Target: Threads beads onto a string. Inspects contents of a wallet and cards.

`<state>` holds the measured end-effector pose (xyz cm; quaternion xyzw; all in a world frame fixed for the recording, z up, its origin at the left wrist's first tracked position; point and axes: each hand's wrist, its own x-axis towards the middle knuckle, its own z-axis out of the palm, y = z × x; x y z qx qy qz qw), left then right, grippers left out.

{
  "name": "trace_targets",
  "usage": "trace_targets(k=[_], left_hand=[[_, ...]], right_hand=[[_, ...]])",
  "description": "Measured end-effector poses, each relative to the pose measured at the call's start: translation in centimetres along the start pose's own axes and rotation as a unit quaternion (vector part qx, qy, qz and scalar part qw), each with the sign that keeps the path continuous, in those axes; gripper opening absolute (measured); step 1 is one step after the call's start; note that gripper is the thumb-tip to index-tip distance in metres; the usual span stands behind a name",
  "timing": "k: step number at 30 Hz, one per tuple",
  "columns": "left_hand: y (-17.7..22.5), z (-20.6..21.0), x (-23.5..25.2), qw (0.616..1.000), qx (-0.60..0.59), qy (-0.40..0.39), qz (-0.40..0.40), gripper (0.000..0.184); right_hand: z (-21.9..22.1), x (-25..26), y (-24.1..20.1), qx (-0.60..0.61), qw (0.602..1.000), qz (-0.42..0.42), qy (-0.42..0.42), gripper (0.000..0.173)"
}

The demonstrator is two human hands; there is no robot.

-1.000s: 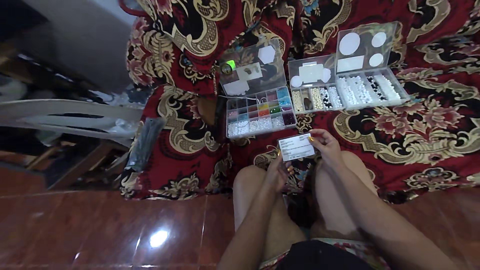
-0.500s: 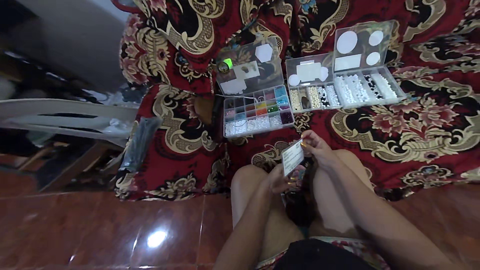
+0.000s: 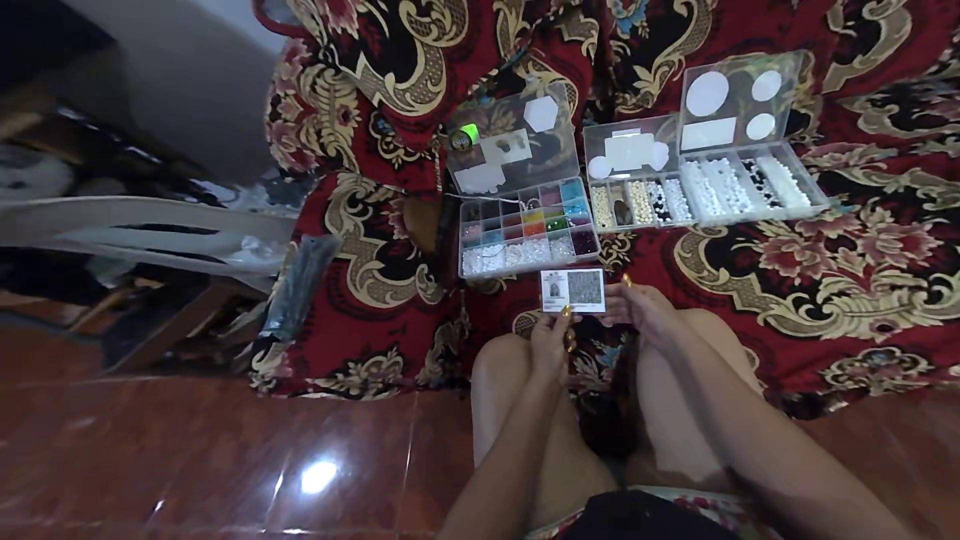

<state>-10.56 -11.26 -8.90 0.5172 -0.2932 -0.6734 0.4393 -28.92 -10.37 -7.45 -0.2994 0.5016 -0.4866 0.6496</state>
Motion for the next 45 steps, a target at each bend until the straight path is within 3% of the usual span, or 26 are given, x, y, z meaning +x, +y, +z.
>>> trace_targets(k=[3, 33, 45], left_hand=[[-0.06, -0.02, -0.14, 1.0, 0.012, -0.013, 0.008, 0.01], [0.03, -0.11, -0.22, 0.999, 0.028, -0.038, 0.006, 0.008], [0.01, -0.11, -0.4, 0.999, 0.011, -0.041, 0.004, 0.008]], right_hand=[[0.13, -0.24, -0.13, -0.036, 0.999, -0.026, 0.02, 0.019], [-0.13, -0.04, 0.34, -0.095, 0.992, -0.066, 0.047, 0.017], [-0.13, 0.12, 0.78, -0.059, 0.994, -0.076, 0.051, 0.015]])
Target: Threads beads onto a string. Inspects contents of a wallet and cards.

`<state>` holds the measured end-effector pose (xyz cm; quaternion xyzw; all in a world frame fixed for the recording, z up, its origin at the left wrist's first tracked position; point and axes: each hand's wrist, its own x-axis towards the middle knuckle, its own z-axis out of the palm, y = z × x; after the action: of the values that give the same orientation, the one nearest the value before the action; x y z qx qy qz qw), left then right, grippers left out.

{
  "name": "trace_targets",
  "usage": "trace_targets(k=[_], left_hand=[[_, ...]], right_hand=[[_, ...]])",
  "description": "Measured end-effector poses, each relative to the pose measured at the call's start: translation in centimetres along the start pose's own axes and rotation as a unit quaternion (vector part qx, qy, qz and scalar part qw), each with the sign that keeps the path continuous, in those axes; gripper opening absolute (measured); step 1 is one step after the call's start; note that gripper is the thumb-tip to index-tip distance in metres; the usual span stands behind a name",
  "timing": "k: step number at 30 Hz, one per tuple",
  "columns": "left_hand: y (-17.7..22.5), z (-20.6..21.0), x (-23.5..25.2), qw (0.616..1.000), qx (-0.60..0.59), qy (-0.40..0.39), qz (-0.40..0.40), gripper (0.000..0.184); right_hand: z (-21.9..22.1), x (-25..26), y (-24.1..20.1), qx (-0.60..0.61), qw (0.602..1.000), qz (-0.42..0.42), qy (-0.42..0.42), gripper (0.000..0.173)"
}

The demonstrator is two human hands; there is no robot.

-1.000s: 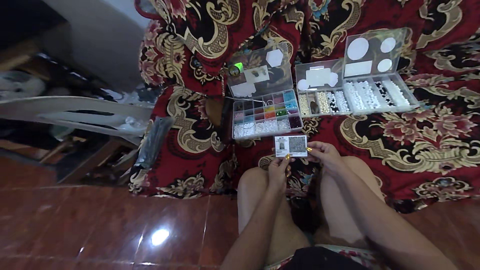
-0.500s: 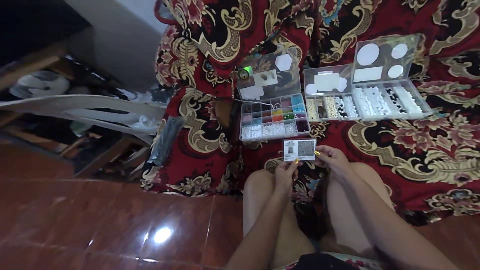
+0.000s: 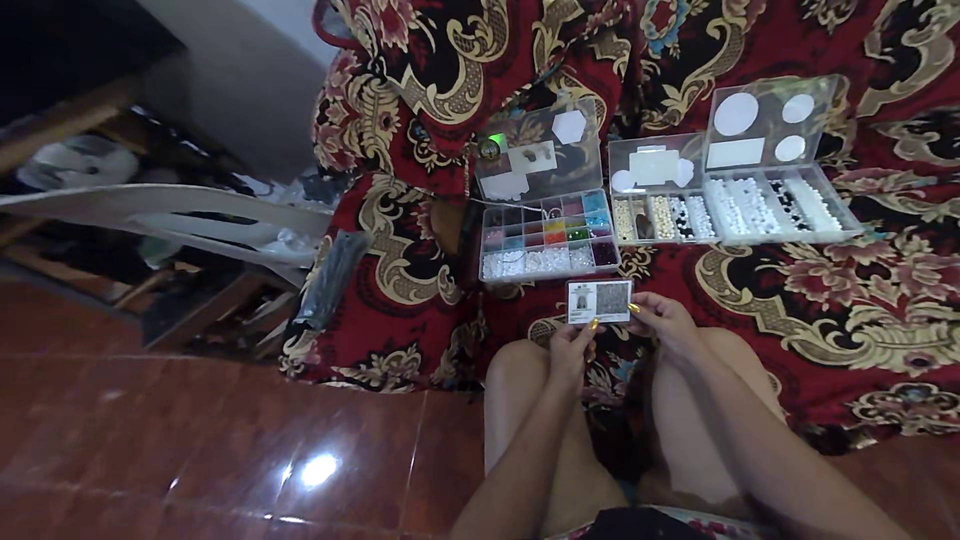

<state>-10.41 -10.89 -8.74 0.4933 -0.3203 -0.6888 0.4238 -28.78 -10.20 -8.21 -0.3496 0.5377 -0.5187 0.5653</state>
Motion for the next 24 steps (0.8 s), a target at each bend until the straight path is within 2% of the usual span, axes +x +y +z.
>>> trace_targets(k=[9, 11, 13, 16, 18, 21, 22, 24], left_hand=[[-0.2, 0.5, 0.0, 1.0, 0.005, -0.005, 0.005, 0.009], [-0.1, 0.3, -0.1, 0.999, 0.033, -0.019, 0.019, 0.013], [0.0, 0.4, -0.3, 0.998, 0.061, -0.019, 0.022, 0.016], [0.0, 0.7, -0.3, 0.996, 0.086, -0.014, 0.018, 0.017], [0.0, 0.7, -0.3, 0.995, 0.095, -0.016, 0.015, 0.017], [-0.3, 0.6, -0.1, 0.995, 0.092, -0.023, 0.016, 0.016], [-0.4, 0.7, 0.0, 0.996, 0.09, -0.022, 0.017, 0.016], [-0.6, 0.5, 0.2, 0.996, 0.089, -0.024, 0.016, 0.017]], right_hand=[[-0.4, -0.4, -0.4, -0.005, 1.0, -0.006, 0.007, 0.015], [-0.5, -0.6, -0.4, -0.022, 0.996, -0.066, 0.062, 0.017], [-1.6, -1.3, -1.1, -0.052, 0.977, -0.126, 0.164, 0.021], [-5.4, -2.6, -2.4, -0.11, 0.93, -0.164, 0.308, 0.024], [-9.1, -3.7, -3.2, -0.109, 0.91, -0.141, 0.374, 0.027], [-15.4, -5.0, -3.1, -0.065, 0.897, -0.073, 0.43, 0.028], [-17.6, -5.2, -2.7, -0.096, 0.893, -0.047, 0.436, 0.028], [-22.0, -5.9, -1.4, -0.225, 0.88, 0.008, 0.418, 0.041]])
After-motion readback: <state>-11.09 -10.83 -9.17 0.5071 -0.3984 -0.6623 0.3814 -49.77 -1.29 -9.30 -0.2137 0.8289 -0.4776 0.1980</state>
